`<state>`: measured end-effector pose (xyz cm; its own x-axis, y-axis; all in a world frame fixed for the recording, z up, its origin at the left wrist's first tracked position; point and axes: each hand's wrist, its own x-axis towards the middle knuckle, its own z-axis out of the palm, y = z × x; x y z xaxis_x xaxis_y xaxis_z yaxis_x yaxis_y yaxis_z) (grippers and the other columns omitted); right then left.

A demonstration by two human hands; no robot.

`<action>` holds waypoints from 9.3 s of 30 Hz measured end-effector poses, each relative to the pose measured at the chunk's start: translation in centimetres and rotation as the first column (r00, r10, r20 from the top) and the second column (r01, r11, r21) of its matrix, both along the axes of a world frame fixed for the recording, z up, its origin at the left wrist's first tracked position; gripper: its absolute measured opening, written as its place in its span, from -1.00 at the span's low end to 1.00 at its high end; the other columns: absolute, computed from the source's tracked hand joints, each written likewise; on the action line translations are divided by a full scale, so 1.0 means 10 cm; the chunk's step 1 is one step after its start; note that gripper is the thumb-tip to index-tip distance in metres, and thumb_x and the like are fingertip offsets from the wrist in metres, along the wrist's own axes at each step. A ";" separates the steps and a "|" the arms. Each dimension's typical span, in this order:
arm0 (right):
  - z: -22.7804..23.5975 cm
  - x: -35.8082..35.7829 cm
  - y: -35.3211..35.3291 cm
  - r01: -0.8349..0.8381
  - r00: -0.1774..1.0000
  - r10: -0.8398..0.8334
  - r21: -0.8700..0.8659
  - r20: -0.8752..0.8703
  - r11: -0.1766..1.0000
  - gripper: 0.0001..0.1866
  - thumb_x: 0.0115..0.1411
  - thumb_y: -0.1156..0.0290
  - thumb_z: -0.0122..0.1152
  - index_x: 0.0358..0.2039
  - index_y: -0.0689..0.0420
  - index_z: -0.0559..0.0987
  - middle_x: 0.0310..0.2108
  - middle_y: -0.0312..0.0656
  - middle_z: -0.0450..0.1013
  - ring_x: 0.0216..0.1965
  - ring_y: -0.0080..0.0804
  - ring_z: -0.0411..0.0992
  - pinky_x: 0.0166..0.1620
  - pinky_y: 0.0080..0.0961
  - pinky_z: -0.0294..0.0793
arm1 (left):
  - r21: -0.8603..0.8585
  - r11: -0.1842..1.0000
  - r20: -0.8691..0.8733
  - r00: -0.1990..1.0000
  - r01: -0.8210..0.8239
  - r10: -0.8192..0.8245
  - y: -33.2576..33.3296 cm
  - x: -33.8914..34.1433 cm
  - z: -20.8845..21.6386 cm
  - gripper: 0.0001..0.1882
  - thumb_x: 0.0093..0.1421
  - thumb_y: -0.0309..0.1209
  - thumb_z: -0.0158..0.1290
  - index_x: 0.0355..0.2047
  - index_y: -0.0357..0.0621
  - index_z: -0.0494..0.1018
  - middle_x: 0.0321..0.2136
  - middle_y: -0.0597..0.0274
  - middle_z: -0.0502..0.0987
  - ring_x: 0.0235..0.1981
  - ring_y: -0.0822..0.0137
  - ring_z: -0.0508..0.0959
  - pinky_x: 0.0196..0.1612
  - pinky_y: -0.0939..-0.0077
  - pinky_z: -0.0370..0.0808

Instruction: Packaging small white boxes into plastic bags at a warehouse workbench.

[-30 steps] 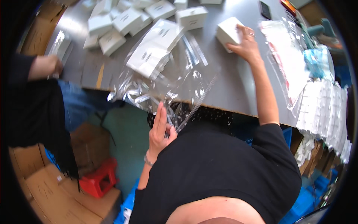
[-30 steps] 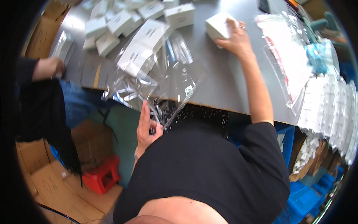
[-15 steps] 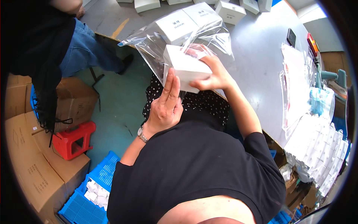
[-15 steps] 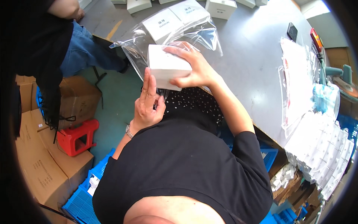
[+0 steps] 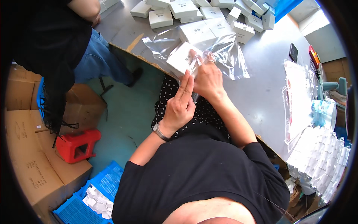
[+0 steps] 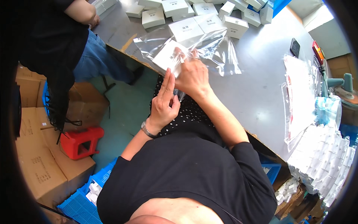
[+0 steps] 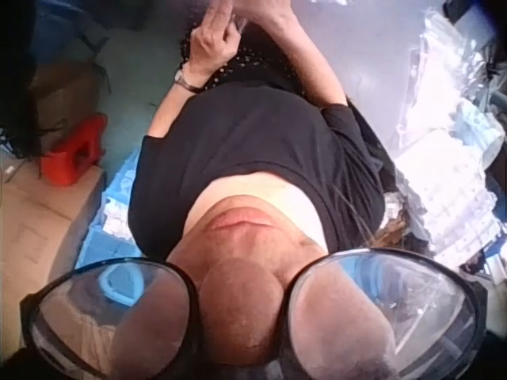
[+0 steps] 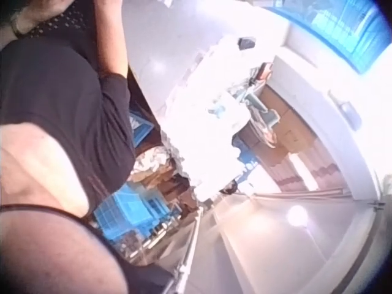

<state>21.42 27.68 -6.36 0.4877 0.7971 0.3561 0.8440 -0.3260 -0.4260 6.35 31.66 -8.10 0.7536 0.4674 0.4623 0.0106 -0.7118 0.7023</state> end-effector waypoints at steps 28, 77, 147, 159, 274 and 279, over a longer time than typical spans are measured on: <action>-0.50 0.28 0.12 -0.129 0.941 0.163 0.131 -0.298 0.983 -0.41 0.03 0.31 0.39 0.09 0.01 0.42 -0.20 -0.01 0.54 -0.11 0.04 0.49 -0.07 -0.19 0.46 | -0.434 0.865 0.069 0.948 -0.252 0.311 0.22 -0.20 -0.36 -0.10 0.10 -0.73 -0.05 0.42 -0.22 -0.19 0.33 -0.11 0.17 -0.57 0.43 0.61 -0.51 0.58 0.54; -0.37 0.37 0.35 -0.253 0.850 0.280 0.120 -0.446 0.960 -0.24 -0.01 0.30 0.38 0.24 0.00 0.34 0.08 0.03 0.39 -0.06 0.04 0.49 0.00 -0.17 0.51 | -0.371 0.870 -0.158 0.946 -0.324 0.285 0.69 0.04 -0.35 -0.28 0.32 -0.38 0.06 0.36 -0.24 -0.04 0.03 -0.02 0.47 -0.16 0.34 0.55 -0.15 0.47 0.53; -0.65 0.59 1.05 0.132 0.987 -0.127 0.051 -0.100 0.990 -0.70 0.12 0.16 0.18 -0.52 0.15 0.61 -0.54 0.01 0.55 -0.44 0.01 0.57 -0.28 -0.12 0.55 | -0.241 0.782 -0.072 0.814 -0.574 0.576 1.16 -0.07 -0.78 -0.74 0.21 -0.37 0.17 -0.27 -0.35 0.41 -0.45 0.19 0.41 -0.50 0.32 0.32 -0.38 0.41 0.36; -0.70 0.59 1.11 0.253 0.944 -0.226 0.090 -0.239 0.963 -0.71 0.06 0.16 0.19 -0.44 0.14 0.63 -0.53 0.03 0.55 -0.42 0.02 0.56 -0.28 -0.13 0.56 | -0.345 0.755 -0.015 0.807 -0.558 0.590 1.06 0.03 -0.64 -0.81 0.27 -0.44 0.12 -0.35 -0.33 0.40 -0.49 0.25 0.45 -0.58 0.49 0.43 -0.58 0.56 0.47; 0.55 1.51 -0.22 -0.423 0.856 0.481 0.279 -0.190 0.862 -0.51 0.05 0.32 0.40 0.03 0.04 0.55 -0.09 -0.15 0.55 -0.08 -0.22 0.52 0.01 -0.32 0.48 | -0.305 0.850 0.023 0.889 -0.429 0.457 0.77 -0.47 -0.49 -0.94 0.24 -0.57 0.09 -0.28 -0.29 0.48 -0.62 0.42 0.37 -0.61 0.60 0.28 -0.53 0.66 0.28; 0.15 2.54 -0.23 0.301 0.904 -0.275 -0.029 0.328 0.953 -0.30 0.05 0.08 0.32 0.20 -0.03 0.38 0.07 -0.03 0.45 0.06 -0.03 0.44 0.13 -0.23 0.40 | -0.310 0.859 -0.016 0.906 -0.406 0.423 0.79 -0.35 -0.46 -0.96 0.25 -0.56 0.08 -0.29 -0.27 0.48 -0.63 0.40 0.39 -0.62 0.59 0.30 -0.54 0.66 0.27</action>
